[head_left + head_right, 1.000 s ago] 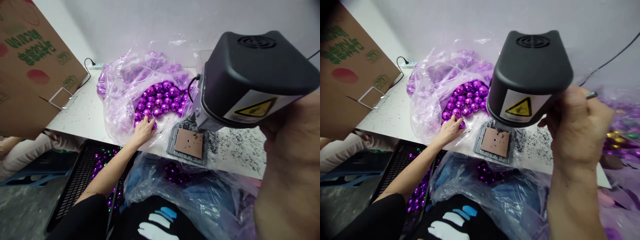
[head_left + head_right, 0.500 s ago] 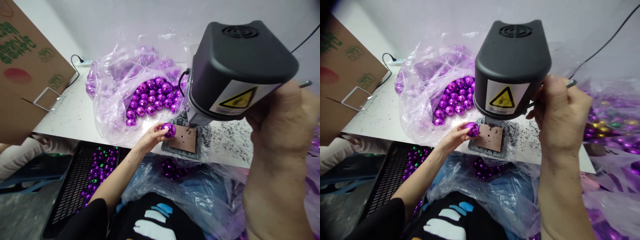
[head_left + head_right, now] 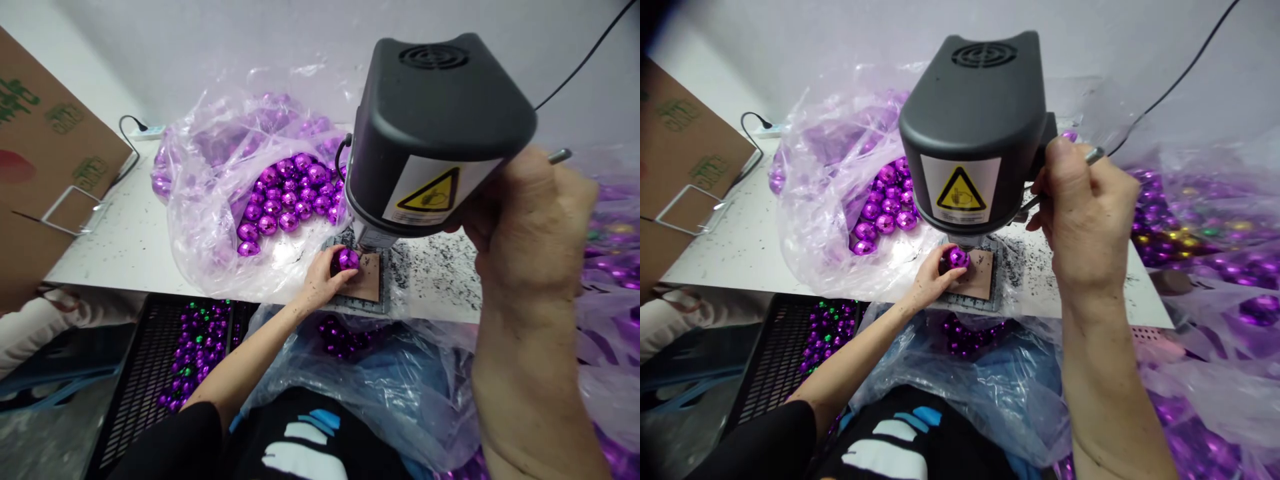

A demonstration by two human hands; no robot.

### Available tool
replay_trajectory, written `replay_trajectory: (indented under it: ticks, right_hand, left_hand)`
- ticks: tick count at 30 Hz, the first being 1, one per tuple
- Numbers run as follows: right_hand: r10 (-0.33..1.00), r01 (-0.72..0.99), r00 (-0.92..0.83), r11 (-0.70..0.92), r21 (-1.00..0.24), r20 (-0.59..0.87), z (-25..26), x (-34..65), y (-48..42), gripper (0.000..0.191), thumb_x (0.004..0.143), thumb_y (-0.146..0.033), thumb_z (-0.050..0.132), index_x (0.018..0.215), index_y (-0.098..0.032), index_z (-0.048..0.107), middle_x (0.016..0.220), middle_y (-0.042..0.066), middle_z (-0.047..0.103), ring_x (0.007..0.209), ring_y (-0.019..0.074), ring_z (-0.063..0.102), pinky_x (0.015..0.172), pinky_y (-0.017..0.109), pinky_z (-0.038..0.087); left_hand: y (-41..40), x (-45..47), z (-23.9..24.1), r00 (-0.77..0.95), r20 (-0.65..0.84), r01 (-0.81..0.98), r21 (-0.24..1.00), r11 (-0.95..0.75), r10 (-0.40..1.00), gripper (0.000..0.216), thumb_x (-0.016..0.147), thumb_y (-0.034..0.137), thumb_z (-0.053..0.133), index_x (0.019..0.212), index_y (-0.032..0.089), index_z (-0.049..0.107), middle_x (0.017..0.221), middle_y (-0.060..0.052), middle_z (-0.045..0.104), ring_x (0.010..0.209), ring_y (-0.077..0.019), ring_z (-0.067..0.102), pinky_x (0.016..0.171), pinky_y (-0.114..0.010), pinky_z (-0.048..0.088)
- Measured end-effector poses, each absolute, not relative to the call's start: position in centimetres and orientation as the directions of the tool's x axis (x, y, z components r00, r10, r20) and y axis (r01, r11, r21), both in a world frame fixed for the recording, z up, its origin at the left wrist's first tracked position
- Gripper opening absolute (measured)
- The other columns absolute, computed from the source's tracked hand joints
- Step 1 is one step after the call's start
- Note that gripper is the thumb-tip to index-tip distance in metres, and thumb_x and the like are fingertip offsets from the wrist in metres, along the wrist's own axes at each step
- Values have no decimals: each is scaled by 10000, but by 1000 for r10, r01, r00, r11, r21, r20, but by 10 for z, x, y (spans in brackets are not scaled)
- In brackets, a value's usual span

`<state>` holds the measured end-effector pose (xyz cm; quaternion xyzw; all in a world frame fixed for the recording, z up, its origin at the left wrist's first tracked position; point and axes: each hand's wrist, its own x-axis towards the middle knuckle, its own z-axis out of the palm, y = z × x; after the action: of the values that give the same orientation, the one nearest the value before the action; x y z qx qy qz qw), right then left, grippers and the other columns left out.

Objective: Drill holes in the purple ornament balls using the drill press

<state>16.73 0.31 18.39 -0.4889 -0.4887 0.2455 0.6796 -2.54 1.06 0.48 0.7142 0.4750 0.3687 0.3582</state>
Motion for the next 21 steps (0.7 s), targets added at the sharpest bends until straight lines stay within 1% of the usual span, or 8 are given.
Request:
replay_trajectory:
  ticks: [3, 5, 7, 9, 13, 16, 19, 21]
  right_hand:
    - [808, 130, 409, 407, -904, 423, 184, 167, 3, 352, 823, -425, 622, 638, -156, 492, 514, -36, 382, 379, 72, 352, 315, 264, 274]
    - [804, 134, 414, 409, -902, 426, 184, 167, 3, 374, 829, -444, 621, 633, -156, 485, 514, -38, 382, 381, 65, 343, 316, 260, 273]
    - [804, 139, 411, 410, -901, 429, 183, 168, 4, 373, 834, -449, 616, 642, -155, 490, 508, -42, 372, 377, 66, 334, 315, 263, 267]
    - [808, 140, 404, 409, -902, 429, 182, 168, 4, 364, 841, -440, 613, 652, -150, 500, 496, -48, 346, 368, 63, 318, 316, 257, 253]
    - [808, 153, 406, 400, -903, 427, 182, 167, 0, 343, 857, -399, 605, 660, -138, 501, 499, -63, 258, 372, 26, 278, 344, 209, 239]
    - [787, 259, 406, 388, -885, 464, 180, 164, -13, 296, 871, -332, 581, 661, -141, 496, 497, -62, 276, 388, 20, 293, 374, 200, 259]
    - [754, 432, 402, 345, -834, 520, 172, 162, -34, 268, 876, -334, 566, 689, -145, 528, 537, -43, 406, 442, 40, 390, 399, 219, 267]
    - [764, 538, 387, 269, -799, 517, 163, 161, -48, 251, 883, -379, 563, 770, -156, 580, 591, -38, 480, 509, 49, 463, 450, 227, 330]
  left_hand:
    - [9, -19, 9, 339, 288, 495, 754, -431, 895, 499, 802, 333, 770, 1233, 187, 564, 1190, -92, 624, 1126, -249, 573, 1004, -394, 452]
    - [9, -14, 12, 363, 312, 547, 691, -472, 878, 490, 756, 313, 807, 1180, 195, 590, 1154, -83, 611, 1094, -252, 567, 974, -389, 461]
    - [10, -8, 13, 355, 284, 604, 658, -451, 891, 457, 732, 312, 817, 1125, 205, 609, 1108, -74, 601, 1060, -257, 565, 934, -391, 468]
    - [11, -3, 12, 343, 255, 640, 642, -423, 904, 432, 733, 321, 811, 1097, 207, 608, 1075, -68, 603, 1045, -261, 568, 933, -403, 457]
    - [10, 3, 6, 352, 264, 645, 627, -437, 898, 417, 769, 332, 780, 1105, 203, 570, 1048, -58, 628, 1062, -259, 569, 1052, -453, 387]
    - [9, 3, 4, 368, 264, 662, 598, -451, 891, 395, 792, 366, 755, 1100, 212, 561, 1033, -48, 641, 1067, -263, 567, 1148, -517, 284]
    - [9, 2, 5, 370, 272, 667, 588, -458, 888, 379, 809, 381, 733, 1099, 209, 562, 1032, -46, 649, 1067, -260, 573, 1185, -540, 229]
    - [9, 2, 6, 367, 279, 659, 595, -460, 887, 382, 811, 385, 727, 1104, 206, 559, 1061, -52, 652, 1095, -261, 570, 1191, -535, 230]
